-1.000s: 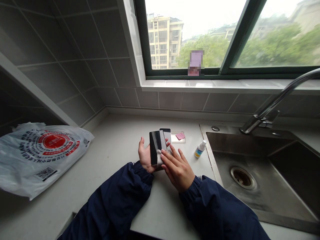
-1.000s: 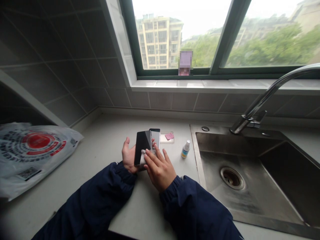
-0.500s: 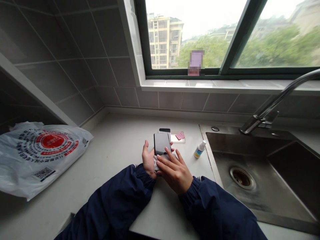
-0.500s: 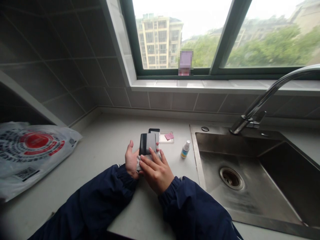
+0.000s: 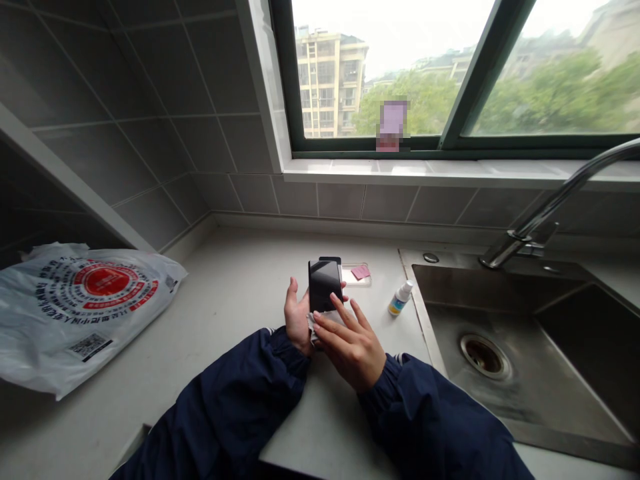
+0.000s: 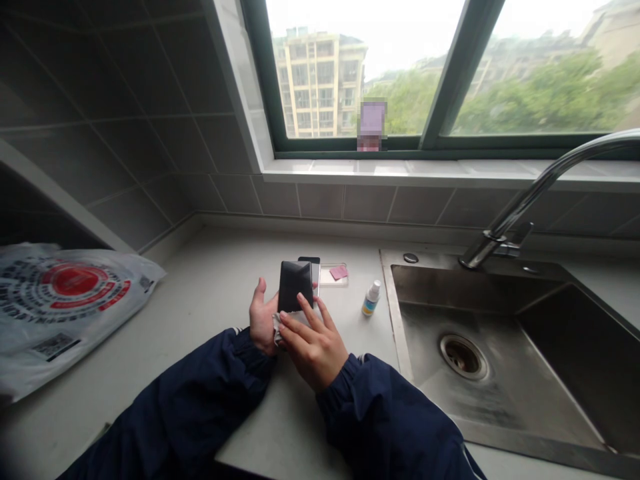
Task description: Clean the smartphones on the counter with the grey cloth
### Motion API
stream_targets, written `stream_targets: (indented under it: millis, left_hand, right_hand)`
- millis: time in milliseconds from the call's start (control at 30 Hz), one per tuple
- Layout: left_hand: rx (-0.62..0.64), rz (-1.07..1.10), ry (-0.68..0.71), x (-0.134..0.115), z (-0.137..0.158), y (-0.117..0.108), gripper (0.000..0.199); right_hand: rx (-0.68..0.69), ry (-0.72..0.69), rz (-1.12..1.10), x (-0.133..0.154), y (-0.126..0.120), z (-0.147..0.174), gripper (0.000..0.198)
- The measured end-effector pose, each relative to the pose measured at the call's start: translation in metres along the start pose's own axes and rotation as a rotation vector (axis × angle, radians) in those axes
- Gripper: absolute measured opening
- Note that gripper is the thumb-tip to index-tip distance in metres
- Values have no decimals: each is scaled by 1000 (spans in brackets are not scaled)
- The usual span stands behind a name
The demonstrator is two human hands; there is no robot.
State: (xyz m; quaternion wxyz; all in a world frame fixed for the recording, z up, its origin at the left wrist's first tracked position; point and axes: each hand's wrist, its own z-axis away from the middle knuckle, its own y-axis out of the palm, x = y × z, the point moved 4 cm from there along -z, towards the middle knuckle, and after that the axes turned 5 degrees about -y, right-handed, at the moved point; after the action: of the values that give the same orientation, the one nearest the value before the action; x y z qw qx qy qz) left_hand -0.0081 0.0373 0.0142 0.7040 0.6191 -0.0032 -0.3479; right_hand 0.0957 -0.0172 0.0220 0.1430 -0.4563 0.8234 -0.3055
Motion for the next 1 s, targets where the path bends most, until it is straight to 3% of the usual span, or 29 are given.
stream_targets:
  millis: [367,733,833,1000]
  left_hand:
    - [34,26,35,-9,-2,2,89]
    - [55,57,-39,13,-2,0,82]
    - [101,68,-84,20,-1,5,81]
    - [131,45,-34,29,2,11,71]
  right_hand:
    - [79,112,65,-16,2,9,35]
    - [188,140,46,-8,13,10,47]
    - [187,184,61,-12,10,10,51]
    - [93,295,61,-22,4,12,60]
